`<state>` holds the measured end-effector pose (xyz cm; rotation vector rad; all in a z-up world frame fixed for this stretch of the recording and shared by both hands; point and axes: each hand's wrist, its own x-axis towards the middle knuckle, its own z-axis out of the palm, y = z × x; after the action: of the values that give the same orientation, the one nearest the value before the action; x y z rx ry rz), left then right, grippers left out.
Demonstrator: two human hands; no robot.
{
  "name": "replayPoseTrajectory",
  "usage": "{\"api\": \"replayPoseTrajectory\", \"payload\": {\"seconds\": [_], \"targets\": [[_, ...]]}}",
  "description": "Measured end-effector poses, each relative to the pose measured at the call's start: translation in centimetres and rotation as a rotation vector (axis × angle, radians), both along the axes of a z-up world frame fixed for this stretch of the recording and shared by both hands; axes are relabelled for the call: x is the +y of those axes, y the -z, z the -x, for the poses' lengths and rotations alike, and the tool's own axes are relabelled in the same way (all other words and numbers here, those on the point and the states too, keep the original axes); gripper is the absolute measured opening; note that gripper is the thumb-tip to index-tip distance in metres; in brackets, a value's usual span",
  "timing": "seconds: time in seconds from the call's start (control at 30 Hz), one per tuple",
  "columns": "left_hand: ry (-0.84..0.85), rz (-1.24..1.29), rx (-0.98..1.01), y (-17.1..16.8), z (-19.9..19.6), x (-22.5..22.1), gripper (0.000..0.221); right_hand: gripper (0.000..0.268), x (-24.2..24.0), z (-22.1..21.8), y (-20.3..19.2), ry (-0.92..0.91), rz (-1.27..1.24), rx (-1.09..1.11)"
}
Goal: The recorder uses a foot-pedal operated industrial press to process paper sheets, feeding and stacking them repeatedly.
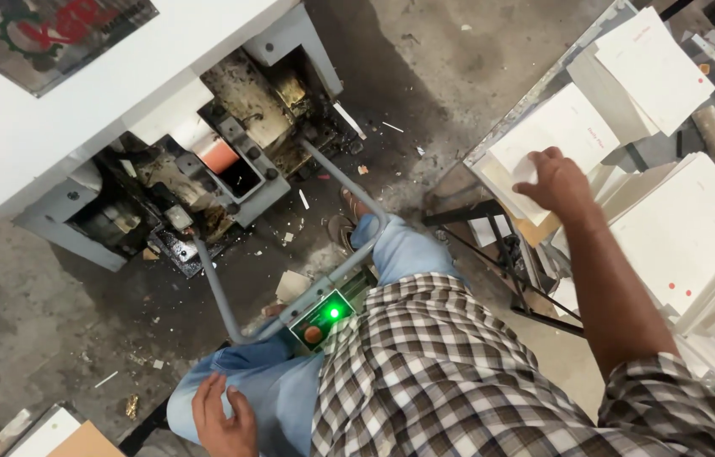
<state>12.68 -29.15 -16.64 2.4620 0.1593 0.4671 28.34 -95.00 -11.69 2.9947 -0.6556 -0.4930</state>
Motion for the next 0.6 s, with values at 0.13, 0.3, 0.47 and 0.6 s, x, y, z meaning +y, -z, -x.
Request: {"api": "replayPoseTrajectory", "payload": {"seconds": [0.13,0.3,0.47,0.6], "targets": [[-0.04,0.037,0.036,0.4,0.5,0.4,0.023,0.073,-1.1,-0.9,-2.3,0.08,-0.299,0.005],[-0.056,0.061,0.045,-0.1,0.1,0.3,0.024,0.071,-3.5,-1.3,-1.2,0.062,-0.34,0.03],[0.047,-0.022,0.009,-2.5,-2.3,-0.6,0.025,0.071,-4.2,-1.1,-0.4,0.059,-0.411,-0.03],[0.103,-0.002,0.033,-6.2,-6.3,-2.4,0.024,0.067,-2.4,-0.7,-0.9,0.07,-0.35,0.058]]}}
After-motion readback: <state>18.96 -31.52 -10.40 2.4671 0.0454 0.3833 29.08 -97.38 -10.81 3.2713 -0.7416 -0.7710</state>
